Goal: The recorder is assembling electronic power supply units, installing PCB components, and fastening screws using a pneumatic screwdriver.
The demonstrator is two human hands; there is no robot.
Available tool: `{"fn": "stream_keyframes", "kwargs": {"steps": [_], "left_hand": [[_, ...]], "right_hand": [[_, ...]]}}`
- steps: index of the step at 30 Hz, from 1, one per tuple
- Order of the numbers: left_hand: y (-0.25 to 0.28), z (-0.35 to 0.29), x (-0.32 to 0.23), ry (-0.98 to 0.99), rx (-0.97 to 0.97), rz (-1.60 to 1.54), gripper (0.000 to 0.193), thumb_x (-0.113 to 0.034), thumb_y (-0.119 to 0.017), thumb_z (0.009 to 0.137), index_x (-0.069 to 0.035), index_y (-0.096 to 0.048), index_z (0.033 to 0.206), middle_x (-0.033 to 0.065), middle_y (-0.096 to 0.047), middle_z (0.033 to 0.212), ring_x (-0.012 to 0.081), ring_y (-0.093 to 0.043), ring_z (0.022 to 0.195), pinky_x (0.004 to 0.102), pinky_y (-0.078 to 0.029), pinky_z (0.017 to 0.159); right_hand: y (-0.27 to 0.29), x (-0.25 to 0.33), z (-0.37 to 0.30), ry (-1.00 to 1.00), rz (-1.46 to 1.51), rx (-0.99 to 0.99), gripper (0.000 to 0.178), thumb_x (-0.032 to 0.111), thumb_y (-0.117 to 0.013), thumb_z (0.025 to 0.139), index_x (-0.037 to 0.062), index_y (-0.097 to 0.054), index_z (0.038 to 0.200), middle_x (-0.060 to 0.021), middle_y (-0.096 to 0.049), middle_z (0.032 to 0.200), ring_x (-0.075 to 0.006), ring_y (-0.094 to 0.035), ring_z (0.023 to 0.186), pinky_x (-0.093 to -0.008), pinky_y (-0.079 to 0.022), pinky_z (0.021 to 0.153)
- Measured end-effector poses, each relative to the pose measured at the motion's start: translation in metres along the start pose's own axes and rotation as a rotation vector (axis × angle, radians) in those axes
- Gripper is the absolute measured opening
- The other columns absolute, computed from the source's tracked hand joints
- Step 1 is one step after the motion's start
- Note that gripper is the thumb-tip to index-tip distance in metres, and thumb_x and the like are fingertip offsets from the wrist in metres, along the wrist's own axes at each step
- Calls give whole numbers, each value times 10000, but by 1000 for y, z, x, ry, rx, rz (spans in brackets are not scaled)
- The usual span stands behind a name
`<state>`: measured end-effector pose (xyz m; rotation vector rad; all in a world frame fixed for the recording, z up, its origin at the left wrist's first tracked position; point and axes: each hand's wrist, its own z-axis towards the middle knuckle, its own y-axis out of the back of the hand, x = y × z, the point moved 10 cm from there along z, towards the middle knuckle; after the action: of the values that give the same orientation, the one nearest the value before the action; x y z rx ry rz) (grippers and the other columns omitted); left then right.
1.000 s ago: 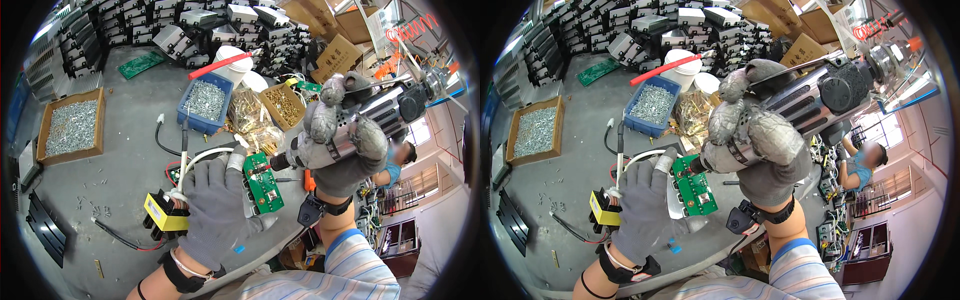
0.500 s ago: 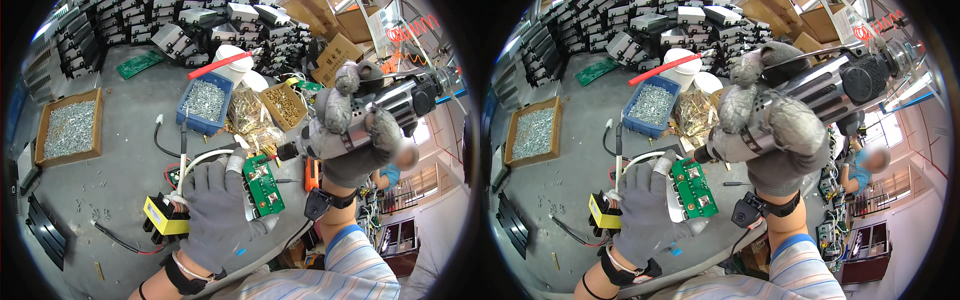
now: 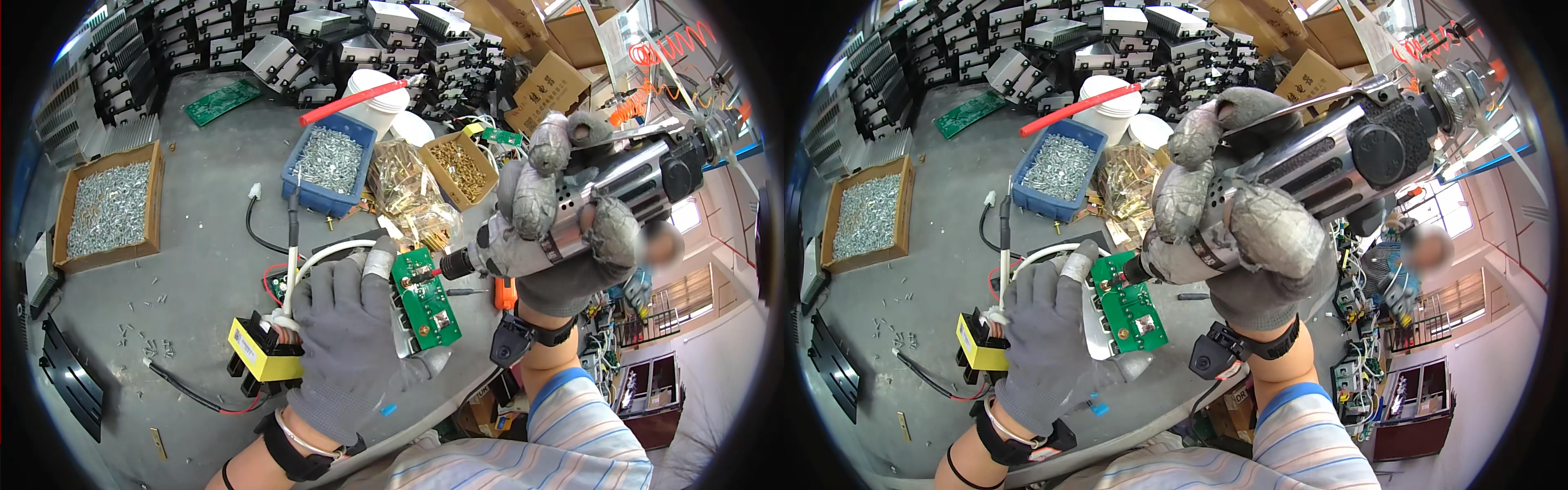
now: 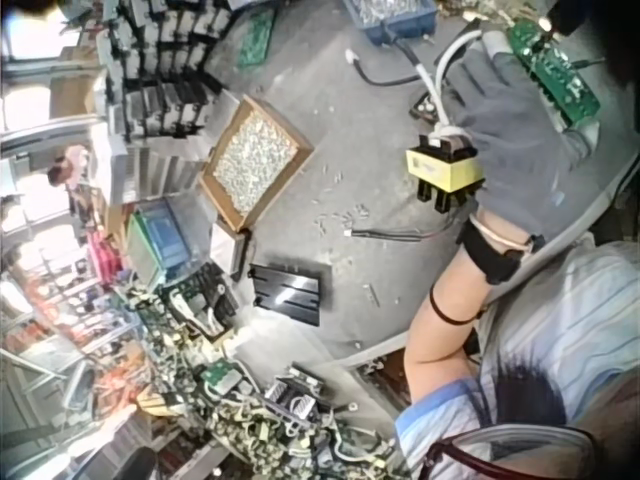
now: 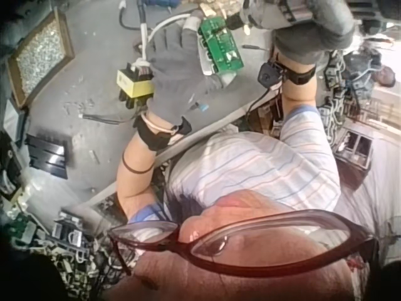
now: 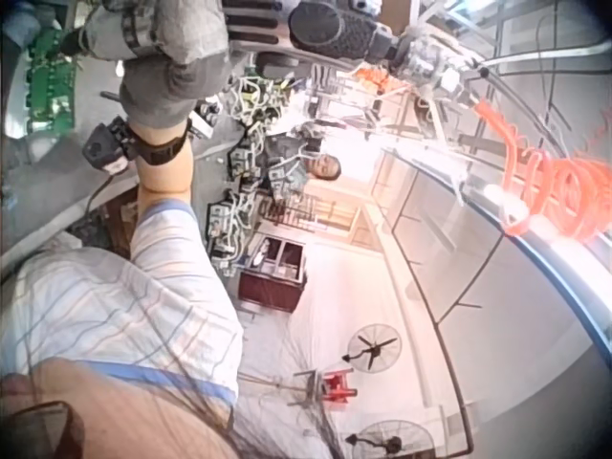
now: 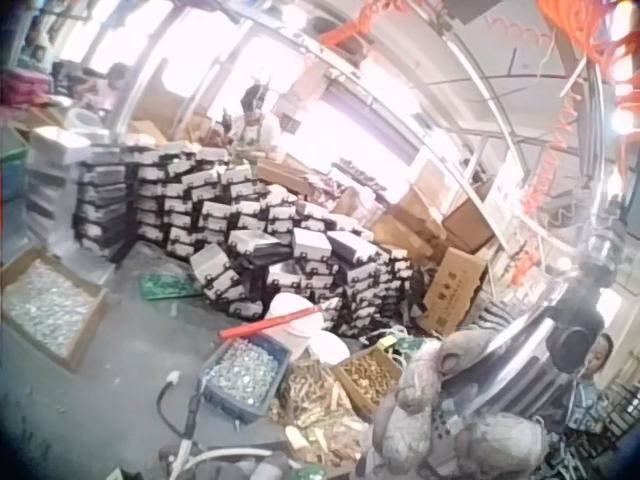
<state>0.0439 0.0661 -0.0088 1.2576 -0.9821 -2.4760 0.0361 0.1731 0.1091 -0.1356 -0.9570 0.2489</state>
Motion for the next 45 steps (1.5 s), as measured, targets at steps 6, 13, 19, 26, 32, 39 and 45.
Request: {"fn": "stream_keyframes", "kwargs": {"steps": [6,13,19,26,32,39,45], "left_hand": [[0,1,1,-2,15,-9,1018,-581,-760,499,-3,-421,1265,148,-473,1041,327,-464,961,450,-360,866],[-5,1,0,20,41,13,1028,-550,-781,466,-17,-423,1269,145,-466,1032,321,-452,945,454,-360,857],[-4,3,2,26,-22,-58,919,-459,-795,462,-39,-470,1211,137,-465,1025,332,-448,934,452,-377,830],[-7,-2,3,30,-49,-76,862,-477,-775,510,-33,-478,1187,140,-474,1073,339,-456,953,457,-377,861],[-39,-11,0,32,236,-80,896,-568,-646,700,38,-384,1307,282,-422,1244,436,-383,1187,527,-274,1008],[19,-21,-24,-69,-18,197,965,-504,-697,668,88,-317,1330,258,-449,1252,413,-411,1189,470,-317,1011],[218,-101,81,369,-307,496,439,-133,-618,757,-36,-557,1180,170,-596,1034,282,-591,937,333,-476,784]], "right_hand": [[-11,-4,4,-15,-4,61,568,251,-635,703,35,-400,1173,-122,-451,937,-142,-451,533,-273,-361,473],[12,-1,-3,-22,21,1,570,233,-587,736,44,-385,1234,-147,-470,1005,-199,-511,678,-327,-451,595],[27,3,-2,33,91,-28,598,265,-584,729,40,-390,1248,-160,-478,1013,-224,-534,726,-352,-475,615],[28,-10,-6,-96,-3,-117,565,318,-604,728,47,-429,1192,-121,-451,1027,-173,-495,623,-311,-451,579],[18,-10,-5,-58,-360,19,473,367,-487,866,-8,-501,1152,-93,-559,1016,-165,-563,805,-316,-486,740],[12,-18,3,18,-330,47,425,271,-574,847,-31,-527,1143,-83,-624,1008,-137,-621,883,-271,-511,779],[5,-10,5,-37,-231,-15,404,173,-557,840,-8,-503,1197,-106,-611,1010,-132,-616,822,-231,-515,698]]}}
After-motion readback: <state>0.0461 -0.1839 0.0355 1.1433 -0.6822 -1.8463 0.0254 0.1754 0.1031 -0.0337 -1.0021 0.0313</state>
